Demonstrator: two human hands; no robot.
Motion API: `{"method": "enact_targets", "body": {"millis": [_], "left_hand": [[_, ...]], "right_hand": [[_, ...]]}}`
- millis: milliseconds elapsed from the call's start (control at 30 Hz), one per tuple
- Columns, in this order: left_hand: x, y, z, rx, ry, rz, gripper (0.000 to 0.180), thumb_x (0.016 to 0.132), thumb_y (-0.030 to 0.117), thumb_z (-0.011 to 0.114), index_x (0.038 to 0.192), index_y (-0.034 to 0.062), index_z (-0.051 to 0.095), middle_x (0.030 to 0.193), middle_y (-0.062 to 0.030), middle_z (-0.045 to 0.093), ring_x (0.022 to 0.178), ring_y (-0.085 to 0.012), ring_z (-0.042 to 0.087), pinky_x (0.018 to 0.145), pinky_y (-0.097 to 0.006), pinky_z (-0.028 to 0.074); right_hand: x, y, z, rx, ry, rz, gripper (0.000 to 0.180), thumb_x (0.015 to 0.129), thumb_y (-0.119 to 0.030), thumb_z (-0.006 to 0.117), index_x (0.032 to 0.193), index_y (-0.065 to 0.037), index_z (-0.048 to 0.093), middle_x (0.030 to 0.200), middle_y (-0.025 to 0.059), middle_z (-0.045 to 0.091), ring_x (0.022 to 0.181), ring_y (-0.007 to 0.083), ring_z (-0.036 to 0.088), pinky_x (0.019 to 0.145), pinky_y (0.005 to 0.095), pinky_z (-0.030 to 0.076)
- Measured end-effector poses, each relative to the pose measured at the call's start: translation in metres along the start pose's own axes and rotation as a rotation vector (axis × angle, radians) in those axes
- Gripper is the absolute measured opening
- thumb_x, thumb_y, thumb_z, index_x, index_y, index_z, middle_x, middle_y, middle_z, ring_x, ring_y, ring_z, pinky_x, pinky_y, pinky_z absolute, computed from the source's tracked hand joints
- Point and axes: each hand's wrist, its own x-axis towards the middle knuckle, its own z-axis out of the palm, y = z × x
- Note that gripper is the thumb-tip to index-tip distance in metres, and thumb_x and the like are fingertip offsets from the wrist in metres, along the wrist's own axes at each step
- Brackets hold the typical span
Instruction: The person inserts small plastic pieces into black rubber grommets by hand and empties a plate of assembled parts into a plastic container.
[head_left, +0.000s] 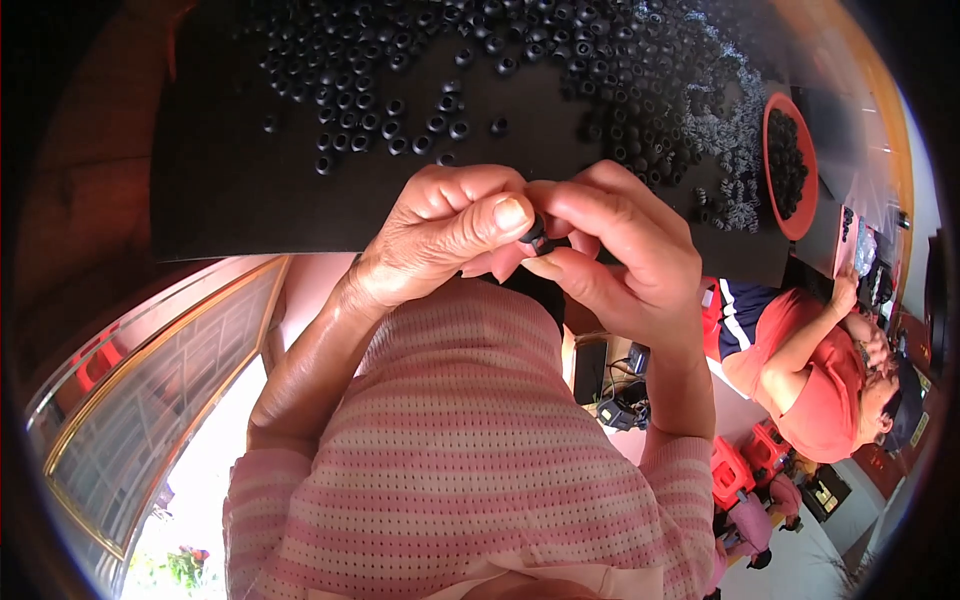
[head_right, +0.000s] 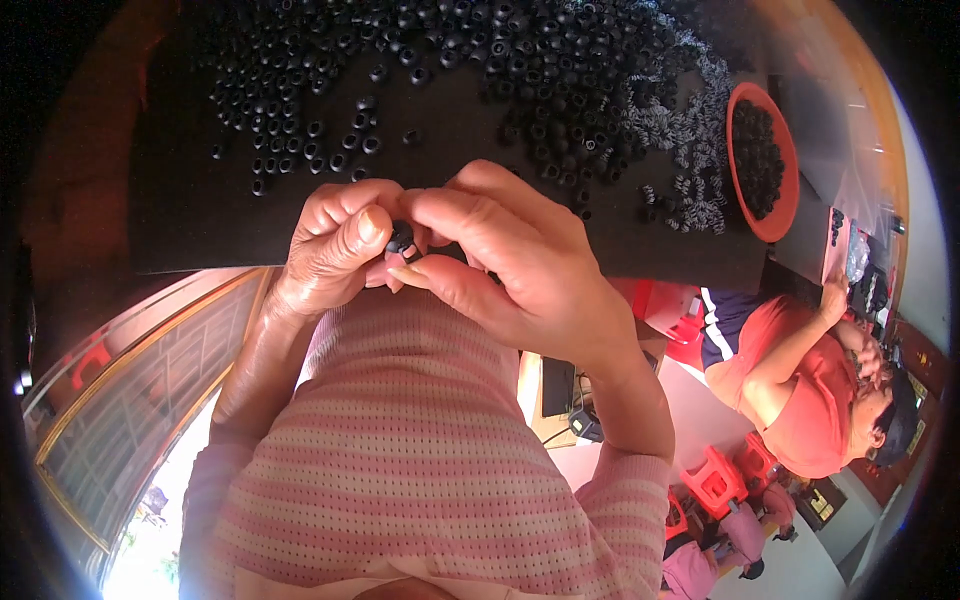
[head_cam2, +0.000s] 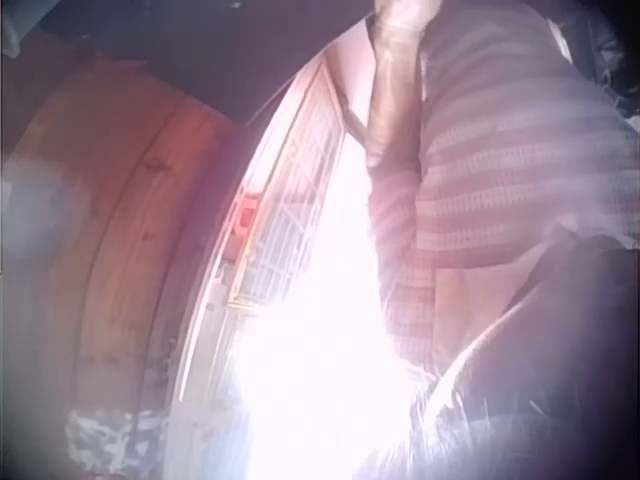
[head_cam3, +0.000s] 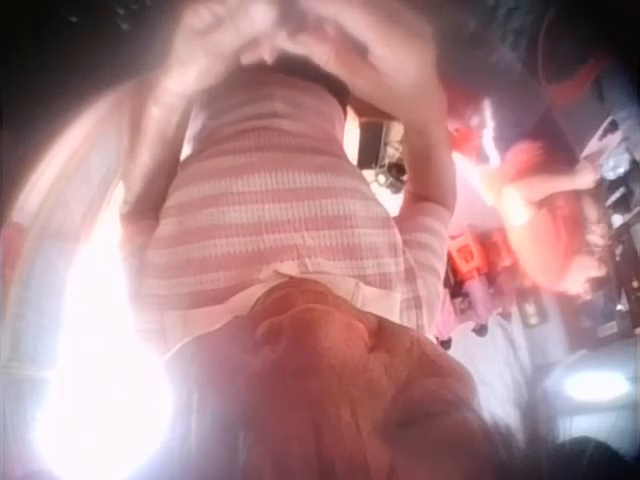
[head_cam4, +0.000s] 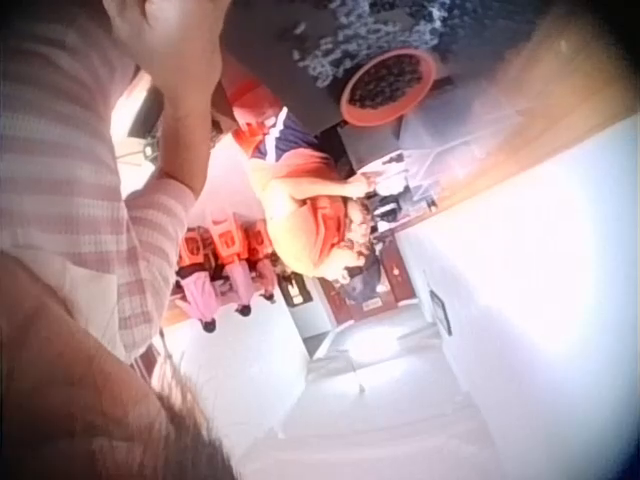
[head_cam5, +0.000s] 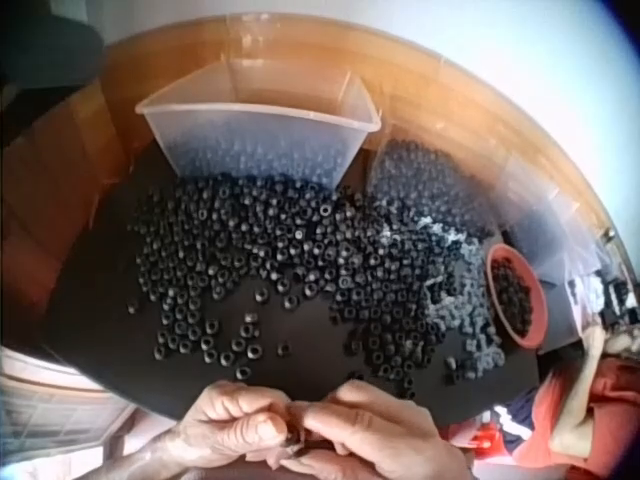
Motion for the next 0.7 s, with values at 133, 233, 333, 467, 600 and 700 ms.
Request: {"method": "enact_targets", "body": {"millis": [133,233,333,467,600,700], "left_hand": [[0.000,-0.002,-0.001,-0.016,0.006,-0.001,0.045,0.090,0.039,0.062,0.092,-0.0057,0.063,0.066,-0.0066,0.059,0.048,-0.0089,0.048,0.040,-0.022,0.034],[-0.002,-0.001,0.003,0.009,0.086,0.003,0.037,0.093,0.035,0.060,0.077,0.0019,0.061,0.060,-0.0022,0.057,0.047,-0.0040,0.045,0.041,-0.019,0.033],[-0.003,0.003,0.005,0.014,0.098,-0.031,0.037,0.094,0.035,0.059,0.076,0.0022,0.062,0.059,-0.0016,0.056,0.047,-0.0039,0.045,0.042,-0.019,0.033],[-0.001,0.004,0.002,0.000,0.039,-0.034,0.036,0.094,0.034,0.059,0.076,0.0029,0.062,0.059,-0.0011,0.055,0.048,-0.0040,0.045,0.042,-0.019,0.033],[0.001,0.006,0.006,0.053,0.050,-0.002,0.037,0.094,0.034,0.059,0.074,0.0020,0.061,0.060,-0.0017,0.056,0.047,-0.0058,0.047,0.040,-0.020,0.032],[0.003,0.007,0.009,0.102,0.084,0.019,0.039,0.093,0.034,0.060,0.074,0.0009,0.060,0.060,-0.0025,0.056,0.045,-0.0070,0.048,0.038,-0.021,0.030]], "right_hand": [[0.004,0.005,0.002,-0.059,-0.019,-0.165,0.033,0.074,-0.007,0.076,0.103,0.004,0.065,0.079,0.0068,0.059,0.060,0.0119,0.052,0.050,0.0240,0.040],[0.005,0.002,0.006,-0.041,-0.014,-0.146,0.029,0.074,-0.005,0.075,0.101,0.003,0.065,0.076,0.0061,0.058,0.055,0.0105,0.050,0.047,0.0233,0.039],[0.008,-0.004,-0.003,-0.062,-0.125,-0.050,0.032,0.072,0.000,0.075,0.102,0.001,0.062,0.082,0.0095,0.057,0.062,0.0182,0.059,0.052,0.0288,0.047],[0.007,0.000,-0.001,-0.057,-0.063,-0.070,0.027,0.075,-0.007,0.074,0.099,0.002,0.066,0.073,0.0040,0.056,0.055,0.0096,0.049,0.047,0.0225,0.037],[0.009,0.000,-0.005,-0.090,-0.095,-0.079,0.028,0.074,-0.005,0.075,0.099,0.002,0.065,0.071,0.0040,0.055,0.054,0.0098,0.048,0.046,0.0224,0.037],[0.008,0.004,-0.006,-0.127,-0.107,-0.128,0.027,0.072,-0.004,0.076,0.096,0.002,0.065,0.070,0.0043,0.054,0.052,0.0101,0.047,0.044,0.0231,0.036]]}}
